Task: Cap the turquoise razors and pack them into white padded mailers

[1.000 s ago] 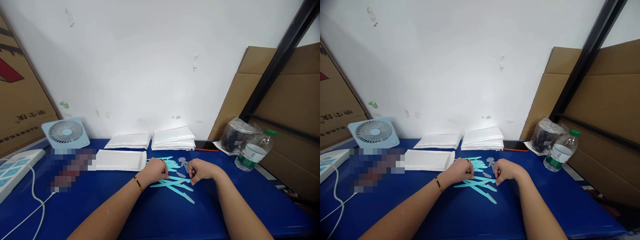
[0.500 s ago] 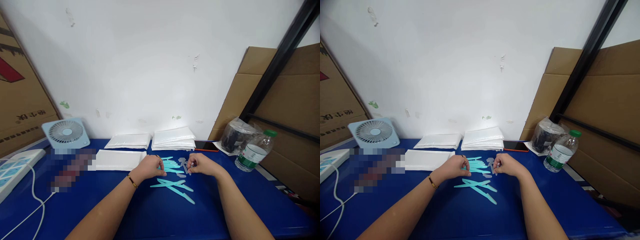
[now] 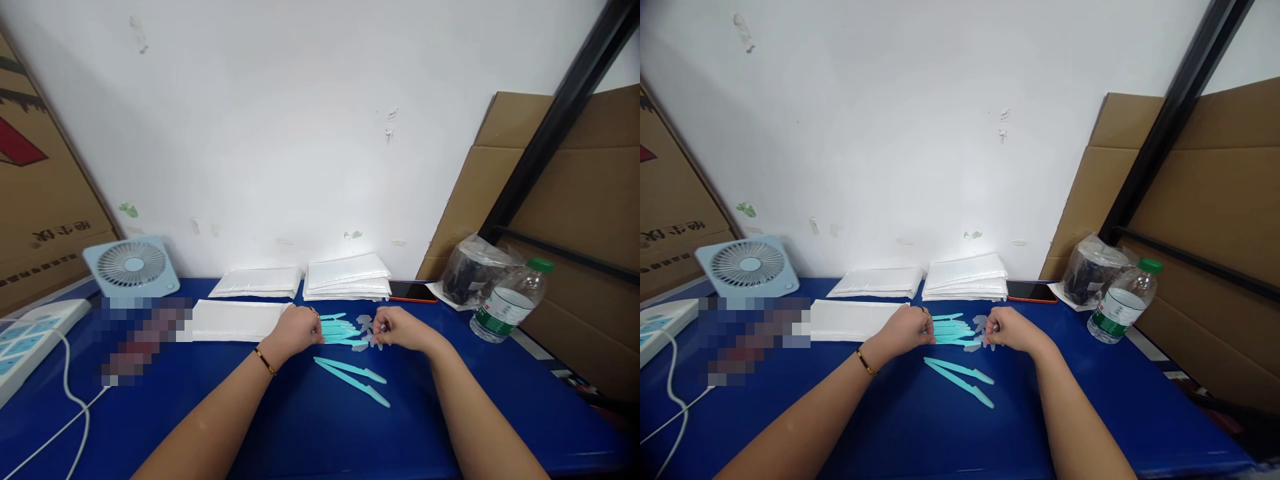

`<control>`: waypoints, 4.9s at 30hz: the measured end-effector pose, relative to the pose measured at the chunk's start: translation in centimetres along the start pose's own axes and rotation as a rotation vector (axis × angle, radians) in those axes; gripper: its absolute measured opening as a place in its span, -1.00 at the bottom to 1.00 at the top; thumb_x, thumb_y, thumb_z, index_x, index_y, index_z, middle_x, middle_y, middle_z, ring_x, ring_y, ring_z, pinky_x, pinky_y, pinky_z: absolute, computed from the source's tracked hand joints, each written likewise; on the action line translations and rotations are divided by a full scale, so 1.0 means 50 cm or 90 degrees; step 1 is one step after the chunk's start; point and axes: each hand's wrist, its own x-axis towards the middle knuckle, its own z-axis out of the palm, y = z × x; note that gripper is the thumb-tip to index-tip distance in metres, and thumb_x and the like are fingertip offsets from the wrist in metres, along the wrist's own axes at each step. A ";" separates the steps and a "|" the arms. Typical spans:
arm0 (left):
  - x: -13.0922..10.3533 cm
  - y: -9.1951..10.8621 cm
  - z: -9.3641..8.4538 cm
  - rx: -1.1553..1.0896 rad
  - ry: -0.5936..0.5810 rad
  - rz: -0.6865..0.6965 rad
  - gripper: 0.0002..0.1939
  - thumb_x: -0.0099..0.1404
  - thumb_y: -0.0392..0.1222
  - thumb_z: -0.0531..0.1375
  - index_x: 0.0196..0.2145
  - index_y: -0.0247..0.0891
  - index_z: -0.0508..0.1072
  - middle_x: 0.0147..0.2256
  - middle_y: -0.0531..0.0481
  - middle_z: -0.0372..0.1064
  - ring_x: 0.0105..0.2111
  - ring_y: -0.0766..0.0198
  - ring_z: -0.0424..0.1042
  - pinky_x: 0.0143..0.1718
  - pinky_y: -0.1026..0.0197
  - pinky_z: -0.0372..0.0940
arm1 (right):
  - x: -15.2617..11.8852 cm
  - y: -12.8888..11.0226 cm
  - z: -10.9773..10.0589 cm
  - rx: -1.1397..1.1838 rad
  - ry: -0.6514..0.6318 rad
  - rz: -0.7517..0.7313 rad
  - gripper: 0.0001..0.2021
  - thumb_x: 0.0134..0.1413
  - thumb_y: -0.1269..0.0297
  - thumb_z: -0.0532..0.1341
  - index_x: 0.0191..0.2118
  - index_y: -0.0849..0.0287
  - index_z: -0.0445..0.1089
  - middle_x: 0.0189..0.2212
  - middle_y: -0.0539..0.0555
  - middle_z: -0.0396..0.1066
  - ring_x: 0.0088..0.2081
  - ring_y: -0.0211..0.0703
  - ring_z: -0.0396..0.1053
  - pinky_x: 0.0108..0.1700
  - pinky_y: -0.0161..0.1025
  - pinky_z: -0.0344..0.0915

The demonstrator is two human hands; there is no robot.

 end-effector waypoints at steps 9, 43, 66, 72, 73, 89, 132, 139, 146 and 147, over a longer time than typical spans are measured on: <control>-0.009 0.050 0.019 -0.102 -0.113 0.064 -0.79 -0.01 0.03 0.29 -0.48 -0.14 0.53 -0.49 0.07 0.43 -0.45 0.29 0.36 -0.42 0.29 0.09 | -0.015 -0.019 -0.010 -0.021 -0.099 -0.051 -0.76 -0.27 0.10 0.35 -0.48 0.17 0.51 -0.47 0.02 0.38 -0.44 -0.24 0.30 -0.43 -0.36 0.16; -0.020 0.006 0.008 -0.104 -0.031 0.050 -0.46 -0.06 0.22 0.25 -0.17 -0.15 0.46 -0.14 -0.04 0.37 -0.15 0.12 0.34 -0.23 0.23 0.22 | -0.011 0.043 -0.024 0.049 -0.086 0.042 -0.69 -0.23 0.05 0.31 -0.45 0.23 0.52 -0.55 0.01 0.45 -0.50 -0.23 0.30 -0.46 -0.35 0.13; -0.014 0.011 0.070 -0.048 0.002 0.011 -0.18 0.20 0.34 -0.13 0.17 -0.36 0.14 0.19 -0.27 0.02 0.19 -0.04 -0.01 0.14 -0.03 -0.03 | 0.107 0.069 0.042 -0.028 0.180 -0.040 -0.85 -0.08 0.39 0.19 -0.40 0.14 0.53 -0.39 0.05 0.46 -0.38 -0.22 0.36 -0.34 -0.35 0.21; -0.010 -0.002 0.061 -0.095 -0.038 0.083 -0.21 0.23 0.32 -0.18 0.21 -0.31 0.06 0.23 -0.17 -0.06 0.22 0.04 -0.07 0.18 0.07 -0.07 | 0.125 0.054 0.062 -0.022 0.175 -0.084 -0.86 -0.07 0.39 0.21 -0.37 0.12 0.53 -0.42 0.04 0.42 -0.39 -0.23 0.34 -0.35 -0.34 0.21; -0.008 -0.003 0.060 -0.103 -0.045 0.088 -0.22 0.24 0.31 -0.19 0.22 -0.31 0.05 0.23 -0.16 -0.08 0.23 0.04 -0.09 0.18 0.07 -0.08 | 0.127 0.051 0.066 -0.017 0.171 -0.084 -0.86 -0.07 0.39 0.22 -0.37 0.13 0.53 -0.42 0.04 0.41 -0.40 -0.23 0.34 -0.35 -0.34 0.22; 0.024 -0.036 0.064 -0.173 0.060 0.004 -0.86 0.15 -0.17 0.13 -0.38 -0.20 0.47 -0.34 0.00 0.40 -0.29 0.24 0.35 -0.25 0.26 0.23 | 0.065 0.059 0.020 0.064 0.091 -0.032 -0.85 -0.11 0.28 0.23 -0.41 0.19 0.53 -0.44 0.06 0.47 -0.44 -0.22 0.36 -0.39 -0.33 0.26; 0.040 -0.037 0.071 -0.228 0.057 -0.063 -0.82 0.13 -0.09 0.16 -0.42 -0.21 0.51 -0.41 0.03 0.45 -0.40 0.28 0.39 -0.40 0.31 0.18 | 0.073 0.033 0.038 -0.022 0.110 -0.033 -0.82 -0.01 0.25 0.17 -0.34 0.15 0.51 -0.48 0.02 0.47 -0.49 -0.25 0.34 -0.45 -0.35 0.18; 0.041 -0.039 0.073 -0.188 0.090 -0.058 -0.83 0.14 -0.09 0.15 -0.42 -0.19 0.50 -0.39 0.03 0.46 -0.36 0.27 0.39 -0.35 0.30 0.18 | 0.056 0.028 0.036 -0.024 0.105 -0.050 -0.84 -0.05 0.24 0.21 -0.44 0.14 0.53 -0.48 0.02 0.46 -0.49 -0.26 0.34 -0.44 -0.36 0.18; 0.044 -0.044 0.077 -0.190 0.095 -0.048 -0.85 0.13 -0.10 0.18 -0.44 -0.17 0.51 -0.41 0.06 0.46 -0.39 0.27 0.39 -0.37 0.30 0.16 | 0.055 0.032 0.041 -0.041 0.098 -0.049 -0.87 -0.14 0.27 0.28 -0.38 0.13 0.53 -0.47 0.02 0.45 -0.47 -0.26 0.36 -0.45 -0.38 0.21; 0.045 -0.044 0.078 -0.189 0.098 -0.045 -0.85 0.13 -0.10 0.18 -0.44 -0.17 0.51 -0.41 0.06 0.46 -0.39 0.28 0.38 -0.37 0.30 0.16 | 0.058 0.032 0.043 -0.041 0.099 -0.056 -0.89 -0.12 0.29 0.27 -0.40 0.13 0.53 -0.47 0.02 0.45 -0.48 -0.26 0.36 -0.45 -0.37 0.21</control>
